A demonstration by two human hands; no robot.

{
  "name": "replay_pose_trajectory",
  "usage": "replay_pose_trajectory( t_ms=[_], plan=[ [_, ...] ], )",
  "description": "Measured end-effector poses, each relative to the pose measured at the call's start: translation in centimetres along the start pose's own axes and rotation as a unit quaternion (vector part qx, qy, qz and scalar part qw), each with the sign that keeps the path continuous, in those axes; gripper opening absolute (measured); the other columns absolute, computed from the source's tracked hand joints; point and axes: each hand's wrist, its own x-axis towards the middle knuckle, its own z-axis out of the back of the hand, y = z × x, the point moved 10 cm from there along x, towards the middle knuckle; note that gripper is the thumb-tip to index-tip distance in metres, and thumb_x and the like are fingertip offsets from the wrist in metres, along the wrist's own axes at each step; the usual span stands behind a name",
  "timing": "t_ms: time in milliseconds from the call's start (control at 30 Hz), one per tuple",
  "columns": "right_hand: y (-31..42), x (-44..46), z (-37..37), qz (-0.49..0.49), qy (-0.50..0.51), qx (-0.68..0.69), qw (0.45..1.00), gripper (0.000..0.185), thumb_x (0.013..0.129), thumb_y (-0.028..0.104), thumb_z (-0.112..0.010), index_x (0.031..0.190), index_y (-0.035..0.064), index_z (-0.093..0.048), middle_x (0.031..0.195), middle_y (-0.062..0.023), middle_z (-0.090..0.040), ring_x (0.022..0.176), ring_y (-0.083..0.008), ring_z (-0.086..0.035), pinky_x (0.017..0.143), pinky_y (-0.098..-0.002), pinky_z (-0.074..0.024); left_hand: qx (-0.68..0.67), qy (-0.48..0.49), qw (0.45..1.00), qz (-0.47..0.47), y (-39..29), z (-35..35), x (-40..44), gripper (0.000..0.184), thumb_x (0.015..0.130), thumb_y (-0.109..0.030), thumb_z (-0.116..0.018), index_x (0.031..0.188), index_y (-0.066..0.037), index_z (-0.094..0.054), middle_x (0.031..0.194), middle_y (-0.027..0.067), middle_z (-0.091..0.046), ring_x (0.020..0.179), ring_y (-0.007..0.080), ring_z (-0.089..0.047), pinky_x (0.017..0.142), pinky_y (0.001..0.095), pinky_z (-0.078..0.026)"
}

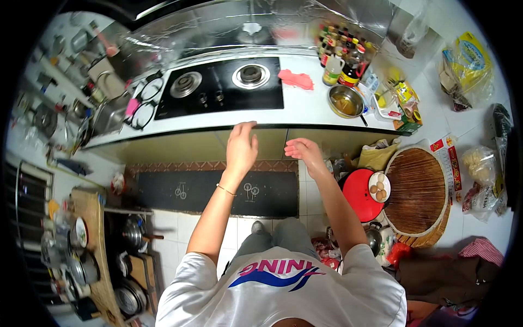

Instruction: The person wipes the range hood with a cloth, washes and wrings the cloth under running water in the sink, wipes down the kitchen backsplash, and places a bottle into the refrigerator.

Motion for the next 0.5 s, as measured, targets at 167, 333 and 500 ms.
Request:
replay_pose_trajectory(
  t_ms=[167, 333, 500],
  plan=[
    [-1.4, 7.3, 7.9, -0.043, -0.073, -0.013, 0.996, 0.025, 0.094, 0.019, -0.047, 0.104, 0.0009, -0.061, 0.097, -0.0080, -0.065, 0.088, -0.0153, -0.062, 0.079, -0.0270, -0.0460, -0.012, 0.047, 0.996, -0.078, 0.9, -10.6, 8.8, 0.036, 0.077, 0.001, -0.056, 0.113, -0.004, -0.056, 0.117, 0.0172, -0.053, 0.106, 0.0359, -0.052, 0.091, 0.0419, -0.043],
    [-2.7, 20.1, 14.3, -0.007, -0.086, -0.069, 0.994, 0.022, 0.092, 0.016, -0.052, 0.108, 0.0035, -0.061, 0.099, -0.0057, -0.063, 0.089, -0.0154, -0.061, 0.080, -0.0273, -0.0457, 0.060, 0.096, 0.987, -0.117, 4.1, -20.8, 18.5, 0.043, 0.074, 0.003, -0.053, 0.117, -0.005, -0.054, 0.121, 0.0157, -0.052, 0.108, 0.0336, -0.051, 0.092, 0.0416, -0.043],
    [2.1, 32.7, 17.3, 0.194, -0.132, -0.351, 0.906, 0.038, 0.078, 0.005, -0.060, 0.116, 0.0044, -0.055, 0.111, -0.0112, -0.059, 0.095, -0.0266, -0.060, 0.081, -0.0365, -0.0485, 0.172, 0.170, 0.958, -0.155, 9.4, -33.1, 28.5, 0.044, 0.081, -0.002, -0.048, 0.125, -0.010, -0.051, 0.135, 0.0129, -0.043, 0.122, 0.0302, -0.043, 0.101, 0.0397, -0.036]
  ],
)
